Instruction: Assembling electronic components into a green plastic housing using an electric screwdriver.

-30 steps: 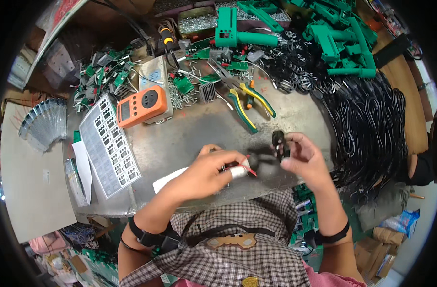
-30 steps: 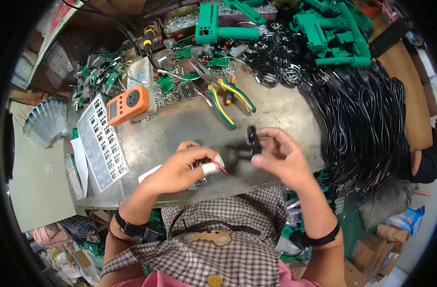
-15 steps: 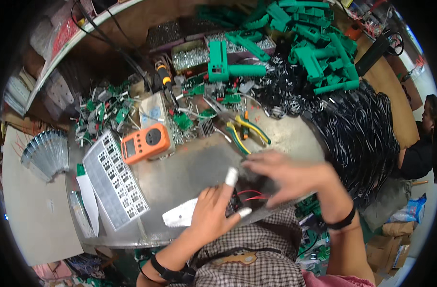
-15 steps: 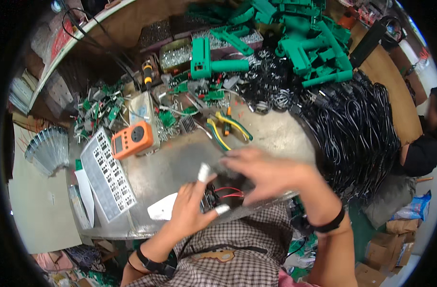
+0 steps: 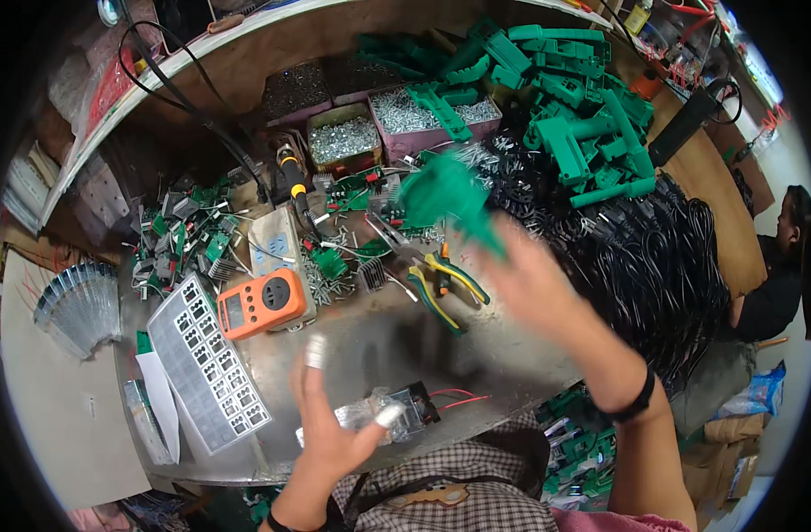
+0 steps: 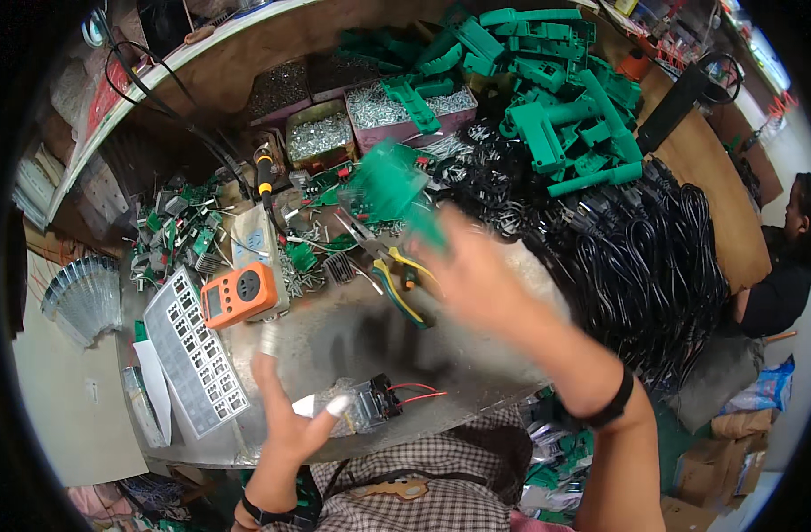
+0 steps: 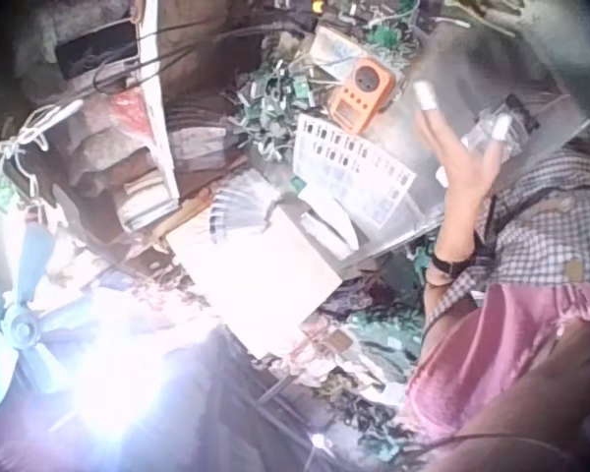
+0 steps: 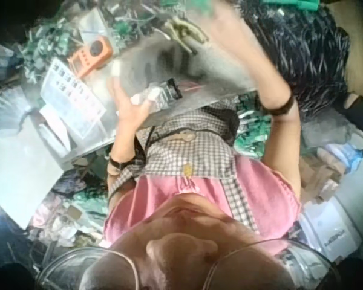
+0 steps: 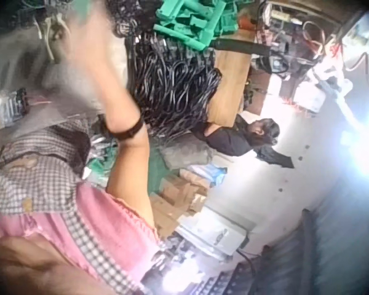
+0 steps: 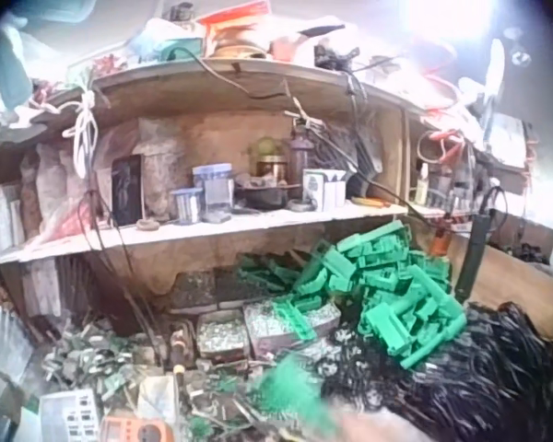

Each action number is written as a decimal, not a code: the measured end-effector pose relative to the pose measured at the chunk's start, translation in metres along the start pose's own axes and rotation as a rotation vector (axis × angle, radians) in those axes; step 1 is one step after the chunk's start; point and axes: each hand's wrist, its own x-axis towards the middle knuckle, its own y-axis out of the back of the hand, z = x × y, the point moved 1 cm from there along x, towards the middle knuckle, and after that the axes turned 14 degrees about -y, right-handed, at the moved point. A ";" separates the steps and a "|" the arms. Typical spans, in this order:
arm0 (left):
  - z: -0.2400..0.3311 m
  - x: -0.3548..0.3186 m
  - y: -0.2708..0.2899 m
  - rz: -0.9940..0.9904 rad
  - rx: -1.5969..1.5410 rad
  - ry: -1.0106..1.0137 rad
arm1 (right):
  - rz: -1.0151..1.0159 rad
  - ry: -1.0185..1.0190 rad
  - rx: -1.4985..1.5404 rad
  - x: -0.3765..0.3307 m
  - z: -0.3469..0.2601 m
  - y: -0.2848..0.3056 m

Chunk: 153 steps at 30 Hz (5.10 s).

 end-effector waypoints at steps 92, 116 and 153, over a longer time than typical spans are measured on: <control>0.018 -0.007 -0.028 -0.442 0.209 -0.223 | -0.284 -0.413 1.038 -0.156 0.012 -0.036; -0.022 0.044 -0.043 0.019 -0.399 -0.022 | -0.289 -0.575 1.286 -0.122 0.048 -0.100; -0.011 0.062 -0.065 -0.475 -0.130 -0.220 | 0.445 -0.305 -0.394 -0.102 -0.039 0.274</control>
